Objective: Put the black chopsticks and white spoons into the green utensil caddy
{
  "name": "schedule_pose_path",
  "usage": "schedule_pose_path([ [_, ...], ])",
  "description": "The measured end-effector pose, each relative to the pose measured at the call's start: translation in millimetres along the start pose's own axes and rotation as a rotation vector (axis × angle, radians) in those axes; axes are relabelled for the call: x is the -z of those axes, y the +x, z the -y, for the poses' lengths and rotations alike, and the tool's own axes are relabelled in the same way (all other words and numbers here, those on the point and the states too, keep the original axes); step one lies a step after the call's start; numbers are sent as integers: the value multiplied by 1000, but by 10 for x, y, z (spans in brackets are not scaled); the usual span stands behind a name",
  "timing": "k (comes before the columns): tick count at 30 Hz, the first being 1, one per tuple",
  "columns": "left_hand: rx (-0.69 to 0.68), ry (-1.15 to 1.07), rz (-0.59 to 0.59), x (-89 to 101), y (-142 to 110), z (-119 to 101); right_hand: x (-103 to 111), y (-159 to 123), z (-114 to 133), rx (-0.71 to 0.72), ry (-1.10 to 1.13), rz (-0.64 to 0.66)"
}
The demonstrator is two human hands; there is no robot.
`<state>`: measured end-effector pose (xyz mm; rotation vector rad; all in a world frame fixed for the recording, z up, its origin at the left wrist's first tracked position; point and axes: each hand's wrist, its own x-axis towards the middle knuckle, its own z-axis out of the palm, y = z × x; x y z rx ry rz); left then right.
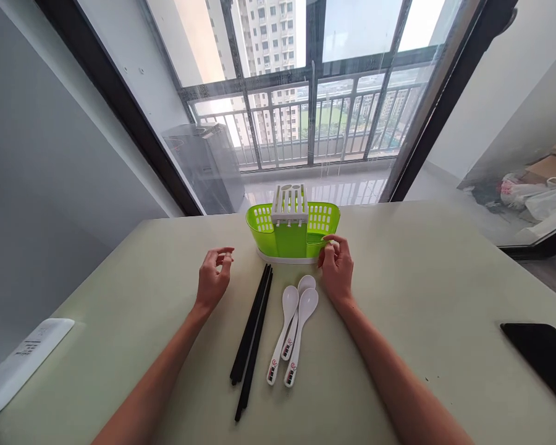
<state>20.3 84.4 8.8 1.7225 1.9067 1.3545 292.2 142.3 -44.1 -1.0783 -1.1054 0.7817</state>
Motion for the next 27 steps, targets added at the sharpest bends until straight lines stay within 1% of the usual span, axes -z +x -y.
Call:
schedule_pose_path([
  [3, 66, -7, 152, -33, -55, 121, 15, 14, -2, -3, -3, -6],
  [6, 68, -2, 264, -52, -61, 170, 30, 25, 5, -7, -2, -5],
  [9, 35, 12, 324, -38, -29, 182, 46, 35, 13, -12, 2, 1],
  [14, 19, 54, 381, 2, -17, 157, 63, 53, 21, -25, 33, 0],
  [16, -26, 94, 409, 3, -41, 135, 62, 57, 30, -27, 49, -4],
  [23, -298, 262, 493, -5, -99, 65, 39, 59, 104, -33, 83, -10],
  [27, -379, 313, 521, 5, -94, 81, 32, 63, 117, -39, 83, -24],
])
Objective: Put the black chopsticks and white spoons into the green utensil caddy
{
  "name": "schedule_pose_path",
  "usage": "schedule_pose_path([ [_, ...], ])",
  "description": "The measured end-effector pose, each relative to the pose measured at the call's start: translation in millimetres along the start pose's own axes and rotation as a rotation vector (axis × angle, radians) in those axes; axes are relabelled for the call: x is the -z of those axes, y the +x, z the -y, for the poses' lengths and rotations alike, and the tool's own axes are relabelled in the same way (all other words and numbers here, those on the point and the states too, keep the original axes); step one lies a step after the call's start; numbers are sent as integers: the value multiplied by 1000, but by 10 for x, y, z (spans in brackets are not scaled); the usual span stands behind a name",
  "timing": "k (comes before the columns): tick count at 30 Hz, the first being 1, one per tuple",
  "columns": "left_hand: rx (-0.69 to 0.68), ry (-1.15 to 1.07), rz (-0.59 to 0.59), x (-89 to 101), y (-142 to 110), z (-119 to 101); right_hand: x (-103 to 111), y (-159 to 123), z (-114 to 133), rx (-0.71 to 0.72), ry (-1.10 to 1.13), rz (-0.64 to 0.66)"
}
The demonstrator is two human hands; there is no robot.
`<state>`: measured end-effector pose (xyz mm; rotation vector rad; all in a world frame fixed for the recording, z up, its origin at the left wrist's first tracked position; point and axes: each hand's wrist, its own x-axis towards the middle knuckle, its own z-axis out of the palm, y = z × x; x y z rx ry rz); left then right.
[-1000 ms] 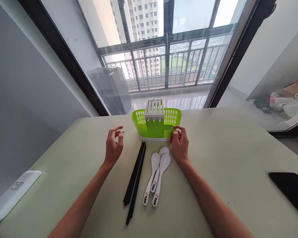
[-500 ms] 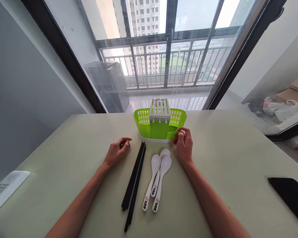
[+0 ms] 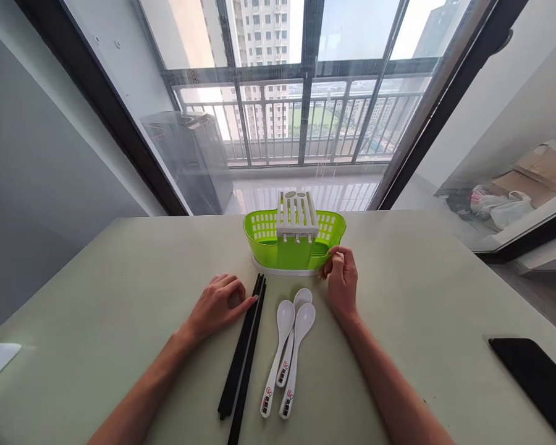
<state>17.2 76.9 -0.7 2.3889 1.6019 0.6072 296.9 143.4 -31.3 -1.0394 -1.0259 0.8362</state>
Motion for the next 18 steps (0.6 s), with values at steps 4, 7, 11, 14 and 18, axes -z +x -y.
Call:
schedule_pose_path([
  [4, -13, 19, 5, 0, -10, 21, -1, 11, 5, -3, 7, -11],
  [7, -14, 14, 5, 6, -9, 20, -1, 17, 27, -5, 2, -23],
  [11, -12, 7, 17, 19, -1, 11, -5, 20, 56, -9, -7, -31],
  [14, 0, -3, 27, 28, 2, 14, -13, 21, 56, -21, -15, -33],
  [18, 13, -8, 39, 49, -4, 21, -28, 19, 38, -23, -17, -33],
])
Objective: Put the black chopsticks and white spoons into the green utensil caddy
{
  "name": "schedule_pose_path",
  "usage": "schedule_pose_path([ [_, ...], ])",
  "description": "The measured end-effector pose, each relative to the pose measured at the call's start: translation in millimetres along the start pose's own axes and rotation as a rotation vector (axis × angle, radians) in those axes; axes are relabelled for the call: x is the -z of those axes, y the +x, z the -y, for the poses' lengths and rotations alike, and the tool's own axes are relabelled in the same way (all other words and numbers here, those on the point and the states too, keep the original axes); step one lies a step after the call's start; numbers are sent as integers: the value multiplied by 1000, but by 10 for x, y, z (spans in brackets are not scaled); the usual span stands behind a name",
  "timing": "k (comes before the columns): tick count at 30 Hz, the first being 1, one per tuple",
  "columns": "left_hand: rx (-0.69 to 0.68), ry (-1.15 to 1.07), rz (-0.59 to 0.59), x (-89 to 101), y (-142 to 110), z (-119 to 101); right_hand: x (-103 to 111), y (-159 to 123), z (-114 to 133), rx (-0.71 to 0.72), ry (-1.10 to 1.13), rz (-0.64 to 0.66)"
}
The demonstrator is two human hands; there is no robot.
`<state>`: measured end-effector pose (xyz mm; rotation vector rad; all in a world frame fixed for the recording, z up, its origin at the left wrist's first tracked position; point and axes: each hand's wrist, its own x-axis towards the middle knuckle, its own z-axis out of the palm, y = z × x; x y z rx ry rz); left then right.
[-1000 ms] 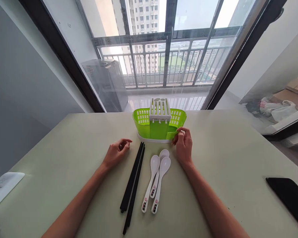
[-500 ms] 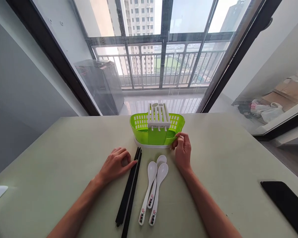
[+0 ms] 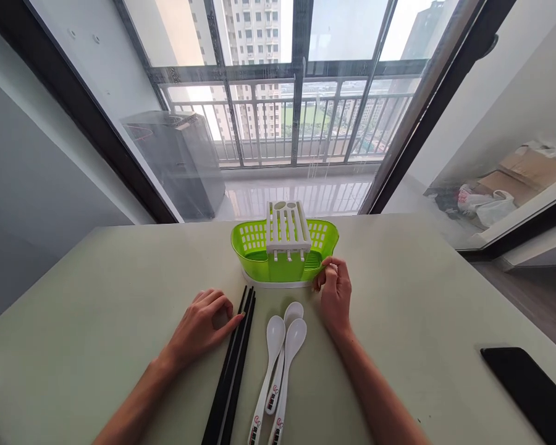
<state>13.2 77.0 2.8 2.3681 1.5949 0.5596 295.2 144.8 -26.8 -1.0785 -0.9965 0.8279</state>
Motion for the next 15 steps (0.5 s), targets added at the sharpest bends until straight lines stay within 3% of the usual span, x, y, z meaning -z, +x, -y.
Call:
schedule_pose_path([
  [15, 26, 11, 1, 95, -37, -12, -24, -21, 5, -50, -69, -19],
])
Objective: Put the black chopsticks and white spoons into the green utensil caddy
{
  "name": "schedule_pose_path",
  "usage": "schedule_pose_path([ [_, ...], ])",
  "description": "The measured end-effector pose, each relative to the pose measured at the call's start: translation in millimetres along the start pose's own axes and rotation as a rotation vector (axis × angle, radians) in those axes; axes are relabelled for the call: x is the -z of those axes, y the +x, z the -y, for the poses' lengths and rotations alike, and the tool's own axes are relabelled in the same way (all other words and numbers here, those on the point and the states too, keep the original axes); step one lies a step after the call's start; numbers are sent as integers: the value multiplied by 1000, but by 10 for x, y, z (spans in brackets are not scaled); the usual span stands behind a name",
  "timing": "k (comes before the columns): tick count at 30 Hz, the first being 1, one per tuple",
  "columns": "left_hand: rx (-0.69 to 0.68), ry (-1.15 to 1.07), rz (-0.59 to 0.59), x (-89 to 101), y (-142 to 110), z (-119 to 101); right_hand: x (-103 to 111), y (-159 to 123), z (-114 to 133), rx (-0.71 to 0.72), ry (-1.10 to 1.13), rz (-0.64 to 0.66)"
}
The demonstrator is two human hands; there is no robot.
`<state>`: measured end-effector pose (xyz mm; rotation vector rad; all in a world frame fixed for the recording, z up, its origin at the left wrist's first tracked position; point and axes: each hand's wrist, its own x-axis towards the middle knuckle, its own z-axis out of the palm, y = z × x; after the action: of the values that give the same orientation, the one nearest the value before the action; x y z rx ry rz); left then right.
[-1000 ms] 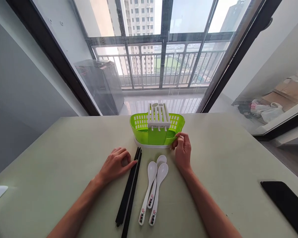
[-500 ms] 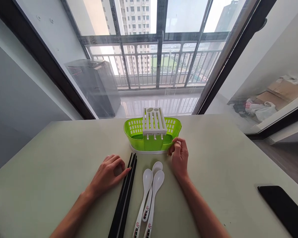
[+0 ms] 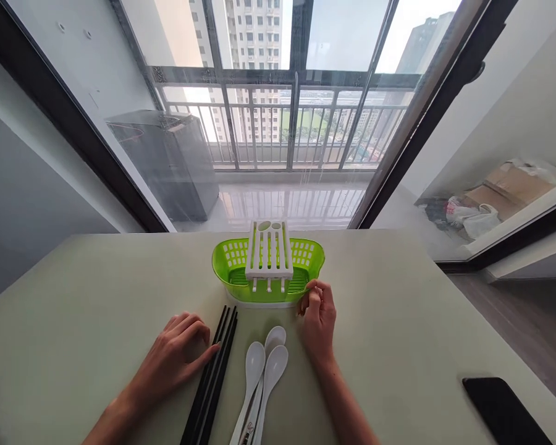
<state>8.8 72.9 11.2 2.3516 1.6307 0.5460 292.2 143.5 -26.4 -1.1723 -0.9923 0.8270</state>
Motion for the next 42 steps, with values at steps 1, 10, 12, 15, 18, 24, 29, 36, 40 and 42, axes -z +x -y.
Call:
schedule_pose_path([
  [1, 3, -6, -6, 2, 0, 0, -2, 0, 0, -2, -6, 2],
  [10, -8, 13, 1, -4, 9, 29, -19, 12, 21, -46, 19, -8],
  [12, -17, 20, -6, -13, 18, 41, -24, 19, 15, -44, 33, 0],
  [15, -16, 28, -17, -26, 23, 52, -32, 26, 1, -41, 58, 3],
  [18, -6, 47, -21, -34, 18, 50, -34, 27, -11, -23, 68, 1],
  [24, 2, 65, -2, -57, 23, 38, -14, 14, -22, 8, 41, 28],
  [29, 73, 139, 68, -31, 69, -26, -57, -74, 4, -5, 51, 19],
  [36, 225, 410, 386, 236, 262, -396, -33, -290, 78, -45, 44, -22],
  [40, 206, 465, 500, 335, 370, -553, 102, -511, 170, -148, 68, -57],
  [42, 220, 473, 552, 365, 431, -602, 180, -665, 215, -220, 109, -90],
])
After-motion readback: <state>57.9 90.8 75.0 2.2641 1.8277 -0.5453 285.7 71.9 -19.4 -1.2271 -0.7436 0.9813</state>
